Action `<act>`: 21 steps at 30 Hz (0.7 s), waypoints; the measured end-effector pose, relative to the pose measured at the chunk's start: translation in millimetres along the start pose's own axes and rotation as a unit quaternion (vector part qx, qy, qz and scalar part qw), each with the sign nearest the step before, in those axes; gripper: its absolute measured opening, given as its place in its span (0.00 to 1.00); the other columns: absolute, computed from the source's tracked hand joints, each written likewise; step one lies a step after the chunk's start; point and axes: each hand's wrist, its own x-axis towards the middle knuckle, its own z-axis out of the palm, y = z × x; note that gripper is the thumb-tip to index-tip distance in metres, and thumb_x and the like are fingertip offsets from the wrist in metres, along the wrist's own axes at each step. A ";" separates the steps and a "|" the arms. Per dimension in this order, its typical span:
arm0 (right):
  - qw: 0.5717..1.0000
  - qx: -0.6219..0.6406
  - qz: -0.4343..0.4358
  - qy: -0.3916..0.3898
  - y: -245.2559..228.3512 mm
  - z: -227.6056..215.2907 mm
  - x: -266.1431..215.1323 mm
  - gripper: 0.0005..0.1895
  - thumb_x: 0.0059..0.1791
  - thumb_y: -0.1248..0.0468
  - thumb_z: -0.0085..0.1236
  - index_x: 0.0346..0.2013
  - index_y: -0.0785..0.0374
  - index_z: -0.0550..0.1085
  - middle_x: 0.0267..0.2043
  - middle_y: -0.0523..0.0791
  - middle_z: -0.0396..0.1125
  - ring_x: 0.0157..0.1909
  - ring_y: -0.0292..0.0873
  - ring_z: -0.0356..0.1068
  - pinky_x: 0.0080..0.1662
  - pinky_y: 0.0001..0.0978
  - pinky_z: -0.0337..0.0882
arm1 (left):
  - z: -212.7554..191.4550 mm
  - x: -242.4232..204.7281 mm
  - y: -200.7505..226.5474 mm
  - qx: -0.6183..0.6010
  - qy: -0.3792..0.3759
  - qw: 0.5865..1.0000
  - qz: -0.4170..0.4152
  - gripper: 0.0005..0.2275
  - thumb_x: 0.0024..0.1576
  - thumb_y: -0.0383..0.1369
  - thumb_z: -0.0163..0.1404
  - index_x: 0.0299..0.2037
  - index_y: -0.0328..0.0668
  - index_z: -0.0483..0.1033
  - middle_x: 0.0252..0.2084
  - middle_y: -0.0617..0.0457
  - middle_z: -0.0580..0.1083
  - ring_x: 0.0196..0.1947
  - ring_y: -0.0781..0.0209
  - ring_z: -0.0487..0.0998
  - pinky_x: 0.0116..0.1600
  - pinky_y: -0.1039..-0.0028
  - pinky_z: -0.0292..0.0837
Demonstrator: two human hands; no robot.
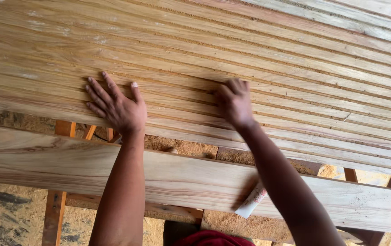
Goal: The person sands a large wooden panel with a sanding block, moving back and forth along the grain. They reposition the panel and continue sanding different sections.
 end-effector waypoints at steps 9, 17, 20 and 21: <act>0.998 -0.016 0.051 0.040 31.0 -57.7 -38.8 0.08 0.42 0.71 0.65 0.28 0.57 0.74 0.35 0.45 0.64 0.43 0.49 0.63 0.49 0.44 0.58 | -1.3 1.2 1.3 0.012 -0.036 0.999 -0.035 0.36 0.67 0.58 0.35 0.80 0.50 0.39 0.82 0.40 0.36 0.82 0.42 0.34 0.80 0.45 0.26; 1.000 0.004 0.024 0.008 5.3 -26.6 -12.4 0.05 0.46 0.65 0.63 0.34 0.58 0.74 0.42 0.45 0.66 0.49 0.48 0.65 0.52 0.44 0.59 | -13.9 0.3 14.2 0.023 -0.056 0.997 -0.037 0.36 0.67 0.60 0.30 0.81 0.52 0.37 0.82 0.41 0.34 0.82 0.43 0.32 0.81 0.45 0.25; 0.992 -0.069 0.100 0.039 52.7 -89.4 -67.8 0.08 0.47 0.70 0.66 0.29 0.59 0.73 0.36 0.46 0.65 0.43 0.50 0.64 0.51 0.46 0.62 | -10.4 0.1 9.6 0.027 -0.055 0.997 -0.036 0.36 0.68 0.60 0.29 0.81 0.51 0.37 0.82 0.40 0.34 0.82 0.42 0.32 0.81 0.45 0.25; 0.990 -0.075 0.109 0.050 64.2 -107.9 -82.0 0.07 0.47 0.72 0.66 0.31 0.61 0.74 0.39 0.47 0.67 0.44 0.51 0.66 0.51 0.47 0.63 | -6.2 2.9 12.0 0.027 -0.059 0.997 -0.040 0.36 0.67 0.60 0.29 0.81 0.52 0.37 0.82 0.40 0.35 0.82 0.42 0.32 0.80 0.45 0.25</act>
